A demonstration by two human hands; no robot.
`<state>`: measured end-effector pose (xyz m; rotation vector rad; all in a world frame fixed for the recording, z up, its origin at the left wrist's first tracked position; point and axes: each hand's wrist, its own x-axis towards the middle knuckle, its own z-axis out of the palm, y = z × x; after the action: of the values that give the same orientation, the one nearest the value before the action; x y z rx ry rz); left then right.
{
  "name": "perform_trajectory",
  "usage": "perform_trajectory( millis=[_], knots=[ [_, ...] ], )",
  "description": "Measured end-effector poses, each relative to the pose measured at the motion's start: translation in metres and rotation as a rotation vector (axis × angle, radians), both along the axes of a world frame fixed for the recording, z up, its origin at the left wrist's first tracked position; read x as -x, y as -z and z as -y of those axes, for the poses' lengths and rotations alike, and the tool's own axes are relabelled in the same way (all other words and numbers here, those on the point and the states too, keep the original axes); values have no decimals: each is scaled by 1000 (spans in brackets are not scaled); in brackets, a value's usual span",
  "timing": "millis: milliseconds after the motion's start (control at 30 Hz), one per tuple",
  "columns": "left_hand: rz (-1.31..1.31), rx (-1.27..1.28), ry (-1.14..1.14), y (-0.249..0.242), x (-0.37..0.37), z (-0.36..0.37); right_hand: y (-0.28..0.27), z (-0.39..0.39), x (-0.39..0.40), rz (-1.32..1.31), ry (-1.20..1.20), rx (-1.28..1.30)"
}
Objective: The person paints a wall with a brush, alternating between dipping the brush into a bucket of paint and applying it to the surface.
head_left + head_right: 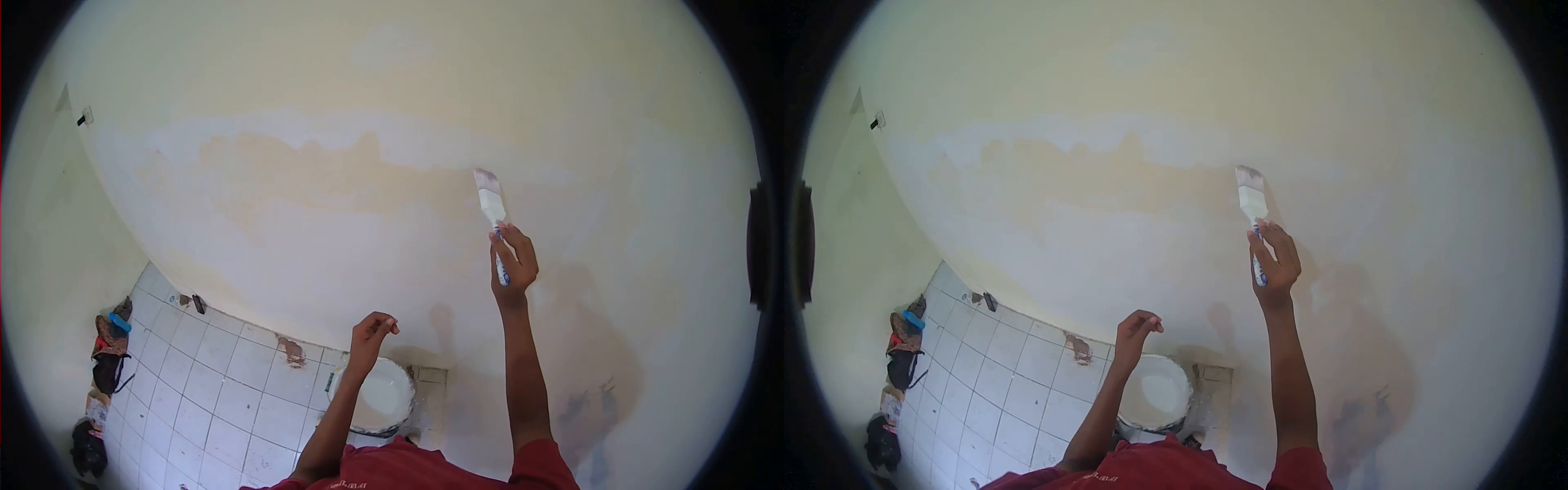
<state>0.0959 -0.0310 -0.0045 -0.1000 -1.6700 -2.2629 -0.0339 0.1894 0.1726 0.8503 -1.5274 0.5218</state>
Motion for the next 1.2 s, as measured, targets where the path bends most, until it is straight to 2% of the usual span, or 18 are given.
perform_trajectory(
  millis=[167,200,267,367,433,533,633,667,733,800,933,1033,1200],
  knots=[
    [-27,7,14,-4,-7,48,63,22,10,304,37,-117],
    [-29,2,16,-7,-8,57,70,25,5,299,47,-121],
    [-49,-5,24,-12,-4,75,76,33,-4,485,41,-198],
    [-64,-62,71,-8,-3,99,60,40,-4,376,31,-234],
    [-59,-90,77,-5,-1,112,28,46,-1,253,97,-273],
    [-38,-65,89,-1,0,130,-23,60,3,189,105,-182],
    [-51,-71,113,6,1,146,-22,74,-6,121,179,-120],
    [-54,-70,118,8,0,152,-11,79,-10,118,184,-118],
    [-51,-37,109,8,1,159,19,87,-13,52,190,63],
    [-2,-44,143,14,5,168,44,91,-7,113,194,95],
    [75,-64,177,11,4,171,77,91,-2,217,242,2],
    [35,-65,182,3,6,161,97,81,3,331,190,-97],
    [45,-98,210,15,4,133,118,57,-9,419,168,-270]
  ],
)
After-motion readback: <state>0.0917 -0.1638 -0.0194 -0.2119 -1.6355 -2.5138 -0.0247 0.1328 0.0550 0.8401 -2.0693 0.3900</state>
